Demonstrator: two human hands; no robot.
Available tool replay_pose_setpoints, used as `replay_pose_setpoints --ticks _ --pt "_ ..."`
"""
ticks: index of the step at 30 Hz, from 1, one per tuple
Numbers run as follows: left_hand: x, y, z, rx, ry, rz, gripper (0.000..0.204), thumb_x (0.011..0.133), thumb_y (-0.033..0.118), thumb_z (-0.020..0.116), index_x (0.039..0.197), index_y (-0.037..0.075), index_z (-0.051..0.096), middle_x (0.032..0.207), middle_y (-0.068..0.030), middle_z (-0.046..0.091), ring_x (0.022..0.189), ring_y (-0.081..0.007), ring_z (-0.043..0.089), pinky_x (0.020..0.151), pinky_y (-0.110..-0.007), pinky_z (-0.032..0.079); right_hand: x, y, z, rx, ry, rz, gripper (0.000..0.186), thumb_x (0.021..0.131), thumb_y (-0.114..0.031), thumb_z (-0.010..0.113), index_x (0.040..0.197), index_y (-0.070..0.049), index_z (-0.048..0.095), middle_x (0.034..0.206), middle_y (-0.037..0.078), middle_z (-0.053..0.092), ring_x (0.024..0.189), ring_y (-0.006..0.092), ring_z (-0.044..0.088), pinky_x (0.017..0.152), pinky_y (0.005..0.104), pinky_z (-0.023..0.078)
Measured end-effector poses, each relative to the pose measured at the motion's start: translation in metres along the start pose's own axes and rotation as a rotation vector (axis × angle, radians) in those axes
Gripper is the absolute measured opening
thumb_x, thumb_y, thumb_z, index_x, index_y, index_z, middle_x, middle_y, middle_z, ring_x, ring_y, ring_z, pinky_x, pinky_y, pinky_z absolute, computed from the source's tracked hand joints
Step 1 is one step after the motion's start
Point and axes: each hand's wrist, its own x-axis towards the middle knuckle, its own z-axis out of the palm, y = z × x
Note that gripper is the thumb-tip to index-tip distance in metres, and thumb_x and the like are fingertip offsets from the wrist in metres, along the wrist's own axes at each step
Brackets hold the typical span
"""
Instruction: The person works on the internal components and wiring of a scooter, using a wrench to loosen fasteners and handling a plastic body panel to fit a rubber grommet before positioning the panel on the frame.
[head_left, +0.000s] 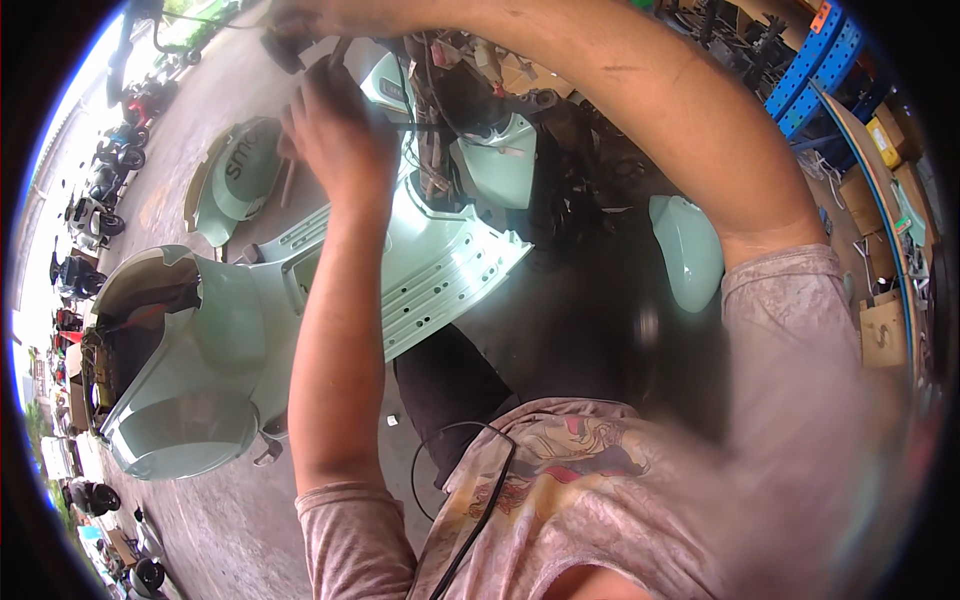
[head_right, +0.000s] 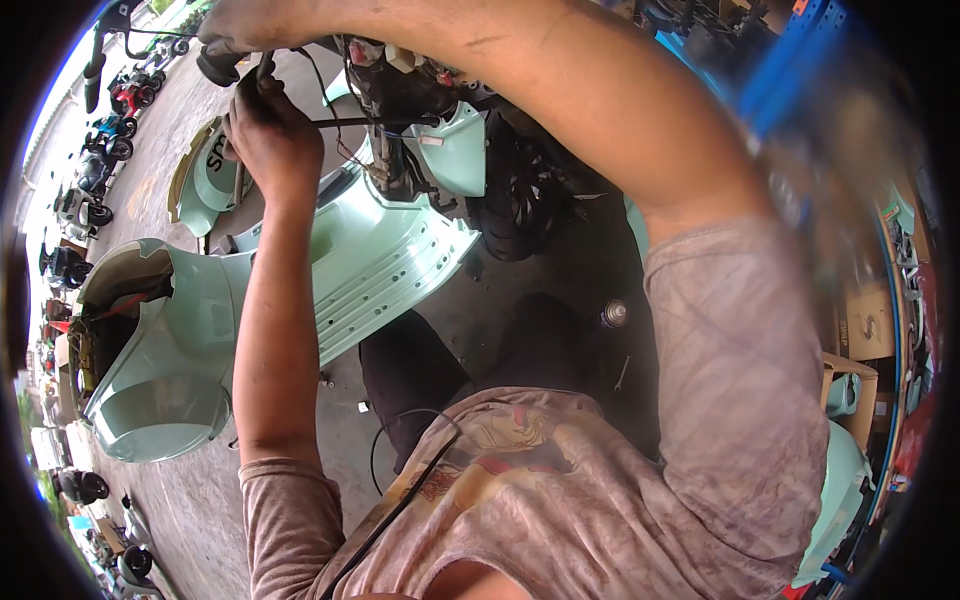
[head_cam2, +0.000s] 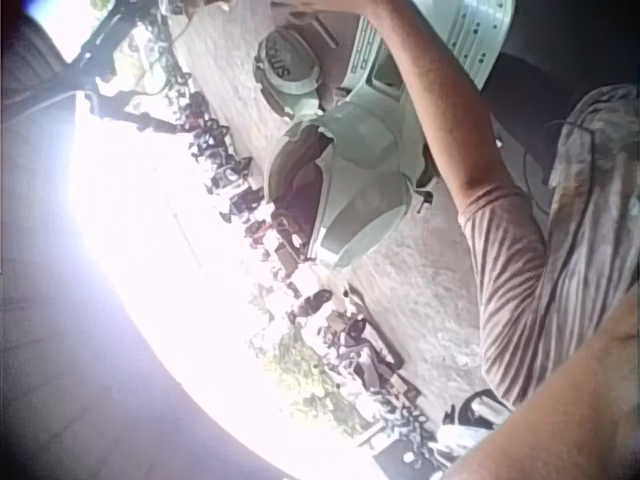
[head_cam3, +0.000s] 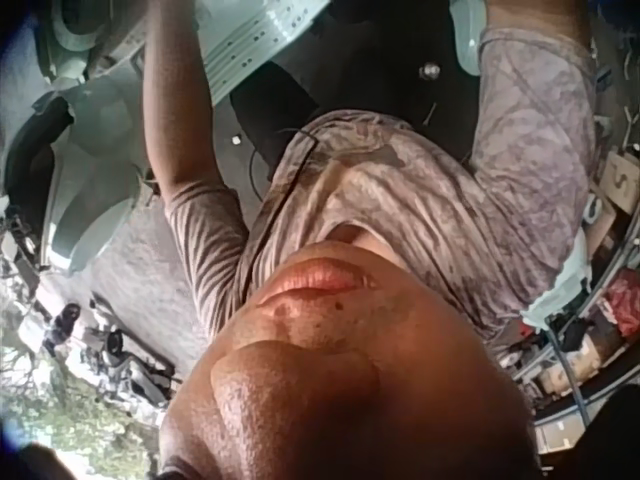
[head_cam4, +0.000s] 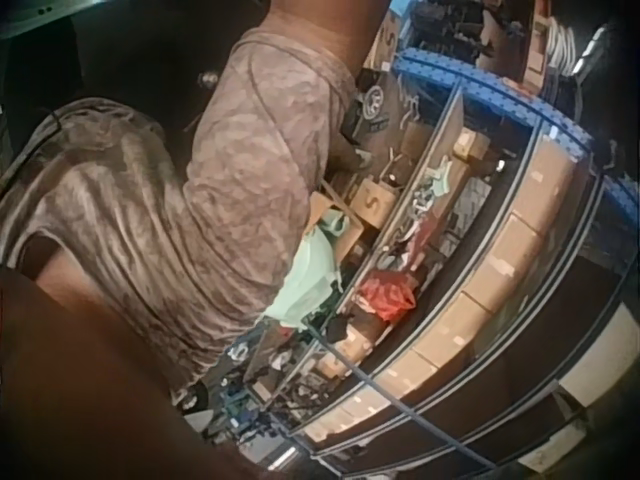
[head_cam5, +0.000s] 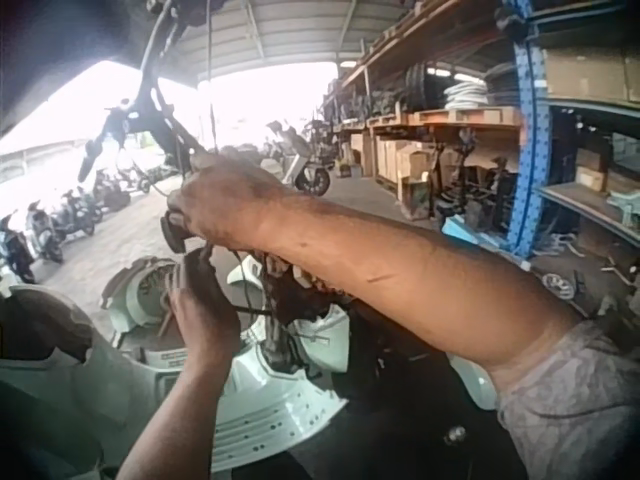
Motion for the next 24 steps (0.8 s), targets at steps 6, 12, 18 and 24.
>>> replay_pose_setpoints --ticks 6,12,18,24 --pt "0.011 0.0 0.023 -0.294 0.262 0.019 0.042 0.091 0.034 0.035 0.075 0.005 0.061 0.076 -0.0077 0.061 0.078 -0.0299 0.048 0.076 -0.04 0.034 -0.009 -0.014 -0.033 0.209 -0.053 0.078 0.022 0.087 -0.025 0.055 0.084 -0.007 0.067 0.081 0.009 0.067 0.082 0.0237 0.057 0.08 0.0388 0.046" --pt "0.016 0.026 0.026 -0.672 0.215 0.305 0.047 0.089 0.033 0.032 0.057 0.002 0.044 0.054 -0.0084 0.045 0.057 -0.0247 0.041 0.059 -0.035 0.032 -0.01 0.007 -0.043 0.491 -0.266 0.194 0.032 0.092 -0.032 0.053 0.098 -0.004 0.066 0.086 0.014 0.066 0.086 0.0269 0.06 0.086 0.0423 0.046" --pt "0.012 -0.013 0.003 -0.843 0.091 0.462 0.038 0.083 0.028 0.037 0.056 0.001 0.037 0.051 -0.0102 0.037 0.053 -0.0242 0.036 0.058 -0.038 0.032 -0.028 0.012 -0.018 0.548 -0.006 0.085 0.031 0.089 -0.033 0.057 0.102 -0.006 0.062 0.091 0.013 0.062 0.094 0.028 0.055 0.088 0.0437 0.042" --pt "0.008 -0.025 -0.006 -0.911 -0.143 0.338 0.045 0.084 0.043 0.045 0.067 0.001 0.043 0.078 -0.0166 0.052 0.079 -0.0283 0.05 0.077 -0.038 0.038 -0.047 0.003 0.003 0.186 0.689 0.001 0.026 0.077 -0.011 0.066 0.098 -0.007 0.05 0.093 0.011 0.048 0.09 0.0284 0.046 0.077 0.0431 0.037"
